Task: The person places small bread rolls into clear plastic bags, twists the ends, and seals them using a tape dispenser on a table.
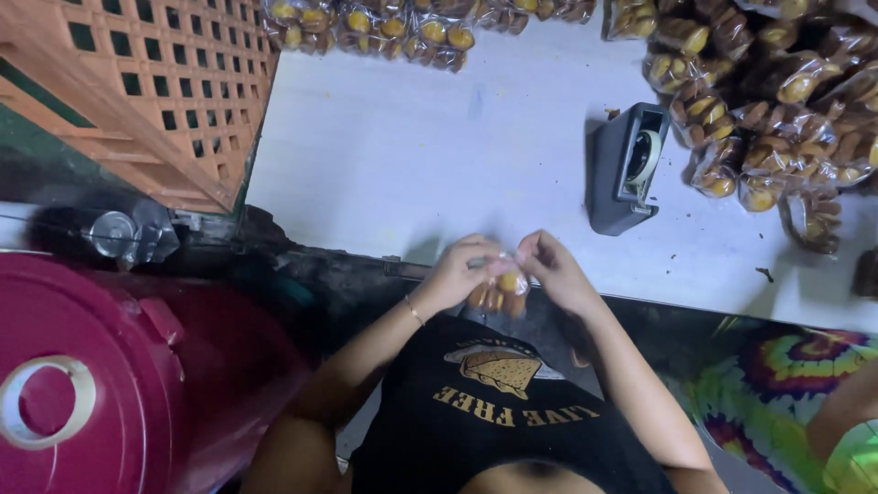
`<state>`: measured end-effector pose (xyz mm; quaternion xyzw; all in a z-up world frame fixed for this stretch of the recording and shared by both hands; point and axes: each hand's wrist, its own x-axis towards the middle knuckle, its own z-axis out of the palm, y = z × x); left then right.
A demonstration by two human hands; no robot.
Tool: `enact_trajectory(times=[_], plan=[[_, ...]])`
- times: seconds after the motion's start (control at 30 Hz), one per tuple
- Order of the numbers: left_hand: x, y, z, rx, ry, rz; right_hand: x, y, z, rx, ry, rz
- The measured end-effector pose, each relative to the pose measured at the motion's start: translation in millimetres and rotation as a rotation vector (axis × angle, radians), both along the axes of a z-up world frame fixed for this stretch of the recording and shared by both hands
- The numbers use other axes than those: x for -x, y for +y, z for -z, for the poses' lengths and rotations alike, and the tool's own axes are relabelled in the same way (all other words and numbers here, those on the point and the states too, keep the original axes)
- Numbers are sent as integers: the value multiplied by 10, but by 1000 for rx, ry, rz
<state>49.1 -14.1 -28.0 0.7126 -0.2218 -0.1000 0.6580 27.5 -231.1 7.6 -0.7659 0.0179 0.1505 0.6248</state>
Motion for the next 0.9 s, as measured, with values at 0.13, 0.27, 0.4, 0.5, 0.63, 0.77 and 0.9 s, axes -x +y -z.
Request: enact_trajectory(times=[0.13, 0.27, 0.4, 0.5, 0.63, 0.77, 0.9], plan=[[467, 17, 72, 63, 361, -17, 368, 166, -372, 191, -91, -125], [635, 77, -228, -305, 283, 9, 674, 246, -341, 388, -305, -204], [671, 24, -302, -639, -70, 49, 813, 171, -227, 347, -137, -105], [786, -155, 494, -409, 182, 42, 828, 189, 75, 313, -8, 3], [651, -297, 640, -251, 86, -57, 704, -141, 465, 277, -6, 244], [354, -157, 330, -215, 213, -189, 120, -872, 405, 372, -386, 620], [56, 76, 252, -232, 321, -252, -522, -962, 731, 418, -452, 803]])
